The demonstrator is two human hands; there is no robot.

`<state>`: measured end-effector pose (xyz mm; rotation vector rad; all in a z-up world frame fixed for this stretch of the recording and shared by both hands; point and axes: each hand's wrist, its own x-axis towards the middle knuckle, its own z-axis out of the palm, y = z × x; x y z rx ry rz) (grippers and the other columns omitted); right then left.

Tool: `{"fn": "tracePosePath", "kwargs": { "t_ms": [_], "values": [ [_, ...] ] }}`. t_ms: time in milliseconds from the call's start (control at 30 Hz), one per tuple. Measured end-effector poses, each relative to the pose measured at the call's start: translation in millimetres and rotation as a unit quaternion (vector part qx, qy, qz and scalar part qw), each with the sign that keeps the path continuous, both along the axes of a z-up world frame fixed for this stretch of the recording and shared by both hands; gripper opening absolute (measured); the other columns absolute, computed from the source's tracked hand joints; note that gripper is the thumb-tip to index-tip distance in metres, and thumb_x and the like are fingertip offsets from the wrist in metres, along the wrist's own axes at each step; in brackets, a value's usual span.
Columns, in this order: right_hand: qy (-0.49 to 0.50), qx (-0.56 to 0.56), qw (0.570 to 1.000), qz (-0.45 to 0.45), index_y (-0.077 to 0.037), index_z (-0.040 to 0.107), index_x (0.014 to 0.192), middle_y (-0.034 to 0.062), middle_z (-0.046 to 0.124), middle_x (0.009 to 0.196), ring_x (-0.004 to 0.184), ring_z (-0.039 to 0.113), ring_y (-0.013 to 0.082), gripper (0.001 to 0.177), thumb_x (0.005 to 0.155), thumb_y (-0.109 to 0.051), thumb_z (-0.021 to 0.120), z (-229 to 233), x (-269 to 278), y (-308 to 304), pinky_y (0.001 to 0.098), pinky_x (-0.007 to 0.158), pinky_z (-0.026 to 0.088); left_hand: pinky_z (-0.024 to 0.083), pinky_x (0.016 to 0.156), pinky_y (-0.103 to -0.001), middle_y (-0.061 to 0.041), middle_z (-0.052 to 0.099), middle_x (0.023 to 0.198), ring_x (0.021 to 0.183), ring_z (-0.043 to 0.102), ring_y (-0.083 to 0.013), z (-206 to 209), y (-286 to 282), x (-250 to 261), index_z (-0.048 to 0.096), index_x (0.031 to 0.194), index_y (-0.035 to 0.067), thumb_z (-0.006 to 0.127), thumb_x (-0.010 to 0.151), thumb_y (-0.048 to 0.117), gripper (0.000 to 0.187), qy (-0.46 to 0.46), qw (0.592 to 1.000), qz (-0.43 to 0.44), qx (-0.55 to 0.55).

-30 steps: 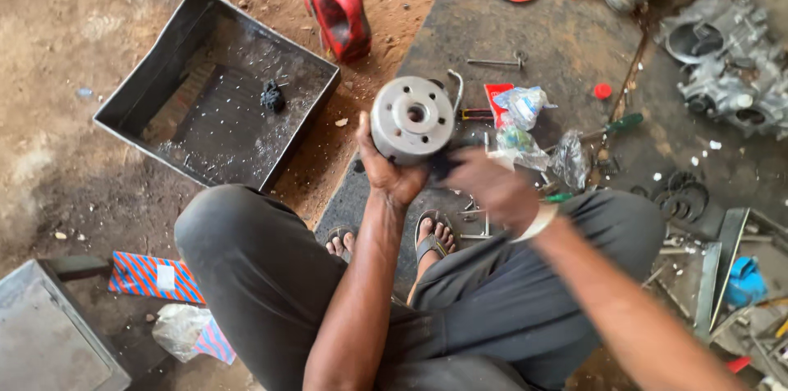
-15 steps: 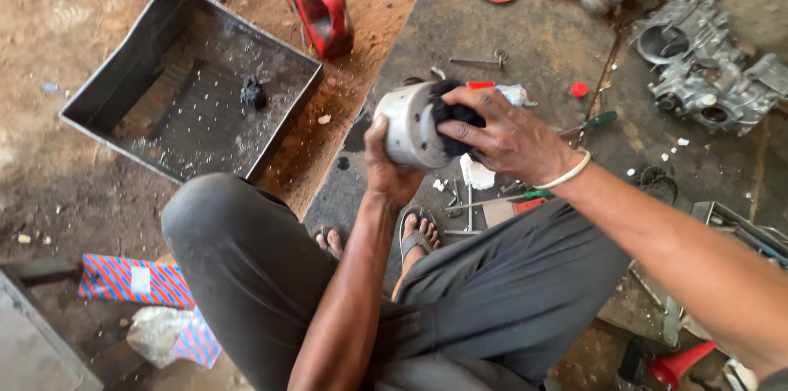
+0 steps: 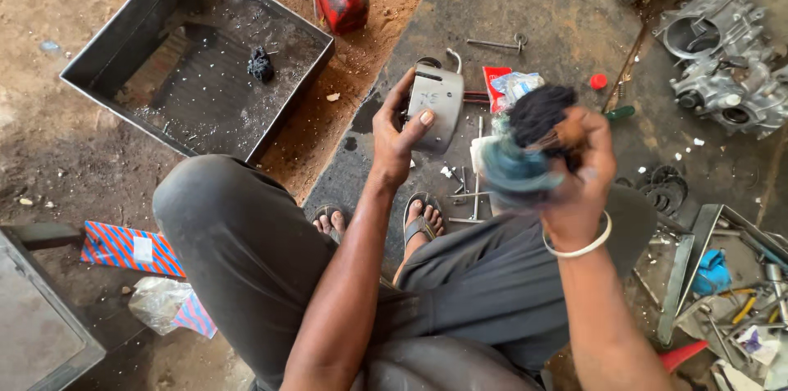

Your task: The person cleans and reassembles internal engine components by hand and using a screwdriver. They wipe parts with a cloth, inspect their placement, and use the screwdriver to adjust or secure them within a housing.

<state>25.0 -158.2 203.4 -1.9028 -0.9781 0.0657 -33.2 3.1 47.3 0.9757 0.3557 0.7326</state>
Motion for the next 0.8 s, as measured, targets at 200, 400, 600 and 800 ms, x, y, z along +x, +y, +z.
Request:
{"fn": "tracePosePath", "kwargs": {
  "t_ms": [200, 400, 600, 800],
  "values": [
    [-0.098, -0.045, 0.990, 0.089, 0.000, 0.055, 0.137, 0.0177, 0.057, 0.137, 0.116, 0.060, 0.0347, 0.041, 0.107, -0.029, 0.054, -15.7, 1.7, 52.0, 0.0429, 0.103, 0.050, 0.056, 0.106, -0.035, -0.016, 0.069, 0.130, 0.119, 0.066, -0.0213, -21.7, -4.5, 17.8, 0.061, 0.142, -0.007, 0.074, 0.092, 0.049, 0.076, 0.023, 0.996, -0.012, 0.085],
    [0.384, 0.070, 0.911, 0.134, -0.006, 0.064, 0.132, 0.0038, 0.065, 0.115, 0.101, 0.060, 0.0134, 0.035, 0.112, -0.031, 0.052, -136.4, 133.6, 52.9, 0.0331, 0.092, 0.051, 0.054, 0.100, -0.038, -0.011, 0.066, 0.129, 0.114, 0.064, -0.0236, 17.5, -15.0, -3.4, 0.052, 0.148, -0.002, 0.075, 0.088, 0.046, 0.081, -0.184, 0.976, -0.081, -0.080],
    [-0.031, 0.029, 0.997, -0.058, -0.001, 0.062, 0.127, 0.0134, 0.069, 0.116, 0.106, 0.066, 0.0248, 0.023, 0.109, -0.015, 0.056, -186.8, -17.9, 13.8, 0.0382, 0.096, 0.052, 0.055, 0.098, -0.045, -0.008, 0.065, 0.128, 0.115, 0.064, -0.0258, 26.5, -6.3, 1.2, 0.052, 0.142, 0.008, 0.061, 0.092, 0.058, 0.071, -0.204, 0.899, 0.131, -0.365],
    [0.281, 0.038, 0.958, -0.052, -0.003, 0.068, 0.115, 0.0194, 0.074, 0.092, 0.080, 0.070, 0.0330, 0.024, 0.101, -0.020, 0.059, -29.5, 1.7, 68.0, 0.0394, 0.072, 0.057, 0.053, 0.097, -0.043, -0.010, 0.067, 0.128, 0.113, 0.066, -0.0251, -24.3, 0.7, 25.9, 0.057, 0.139, 0.012, 0.059, 0.093, 0.054, 0.062, -0.021, 0.937, 0.112, -0.330]
  ]
}}
